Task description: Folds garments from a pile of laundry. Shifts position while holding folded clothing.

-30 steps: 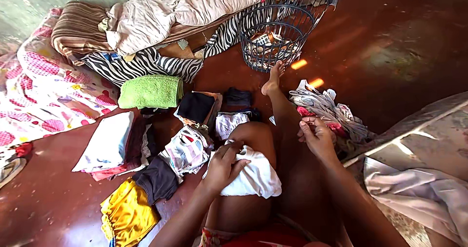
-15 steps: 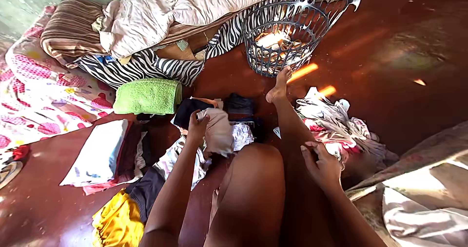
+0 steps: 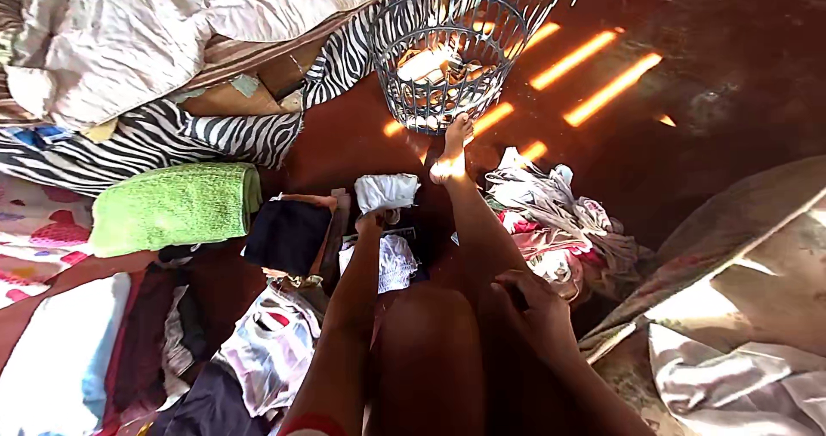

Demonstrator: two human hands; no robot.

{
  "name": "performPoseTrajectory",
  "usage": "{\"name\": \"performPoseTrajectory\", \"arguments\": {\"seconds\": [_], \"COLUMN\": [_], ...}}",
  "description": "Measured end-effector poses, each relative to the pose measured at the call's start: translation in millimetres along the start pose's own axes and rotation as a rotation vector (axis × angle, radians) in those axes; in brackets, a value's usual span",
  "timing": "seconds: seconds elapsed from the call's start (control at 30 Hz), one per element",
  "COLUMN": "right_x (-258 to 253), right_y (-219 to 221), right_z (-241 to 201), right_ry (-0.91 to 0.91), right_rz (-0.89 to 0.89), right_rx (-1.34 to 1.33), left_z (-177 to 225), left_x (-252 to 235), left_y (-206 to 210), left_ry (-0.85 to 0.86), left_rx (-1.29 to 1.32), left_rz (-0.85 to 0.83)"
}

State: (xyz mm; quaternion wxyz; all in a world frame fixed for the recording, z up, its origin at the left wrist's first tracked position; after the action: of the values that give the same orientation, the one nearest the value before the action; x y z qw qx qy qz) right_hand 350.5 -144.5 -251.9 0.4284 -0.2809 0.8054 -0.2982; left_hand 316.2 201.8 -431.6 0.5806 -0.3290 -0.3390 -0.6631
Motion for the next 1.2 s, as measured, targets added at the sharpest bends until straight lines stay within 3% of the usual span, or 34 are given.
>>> {"name": "performPoseTrajectory", "arguments": {"seconds": [0.17, 0.3, 0.37, 0.4, 0.43, 0.5, 0.57, 0.63, 0.7, 0.8, 0.87, 1.0, 1.1, 1.2], "right_x": [1, -4, -6, -2, 4, 14, 17, 15, -1, -31, -46, -62, -55, -44], "right_y": [0, -15, -21, -20, -17, -9, 0, 0, -14, -49, -73, -121, -159, -200], "right_z": [3, 20, 53, 79, 108, 155, 181, 186, 173, 123, 80, -10, -68, -115], "right_ry": [0.006, 0.272, 0.409, 0.452, 0.491, 0.631, 0.750, 0.753, 0.688, 0.481, 0.302, 0.078, -0.186, -0.377], "right_rz": [0.007, 0.244, 0.366, 0.386, 0.322, -0.015, -0.340, -0.418, -0.352, -0.097, 0.038, 0.086, 0.144, 0.153], "right_rx": [-0.112, -0.719, -0.698, -0.545, -0.320, -0.024, 0.097, 0.129, 0.080, -0.094, -0.215, -0.426, -0.681, -0.914], "left_z": [1, 9, 9, 7, 3, -5, -12, -16, -13, -2, 1, -10, -28, -44], "left_x": [-4, 40, 75, 89, 104, 129, 155, 177, 193, 231, 264, 335, 378, 401], "left_y": [-10, -18, -30, -39, -49, -70, -89, -107, -119, -121, -112, -82, -69, -71], "left_ry": [0.016, 0.073, 0.142, 0.173, 0.196, 0.205, 0.191, 0.223, 0.305, 0.522, 0.747, 1.139, 1.310, 1.330], "left_rx": [-0.004, -0.161, -0.213, -0.228, -0.244, -0.275, -0.288, -0.288, -0.274, -0.333, -0.420, -0.565, -0.794, -0.973], "left_rz": [-0.011, -0.036, -0.089, -0.126, -0.152, -0.202, -0.217, -0.205, -0.209, -0.318, -0.484, -0.871, -0.854, -0.824]}}
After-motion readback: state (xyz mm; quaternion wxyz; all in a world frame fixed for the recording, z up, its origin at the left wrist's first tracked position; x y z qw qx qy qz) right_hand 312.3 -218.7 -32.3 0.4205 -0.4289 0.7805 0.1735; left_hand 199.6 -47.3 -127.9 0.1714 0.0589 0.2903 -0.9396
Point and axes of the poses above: each hand's wrist, its own x-axis away from the middle knuckle, its own y-axis out of the palm, z = x × y, the point moved 3 cm from there along -x, towards the middle knuckle, and after that the axes turned 14 degrees about -y, right-handed, at the moved point
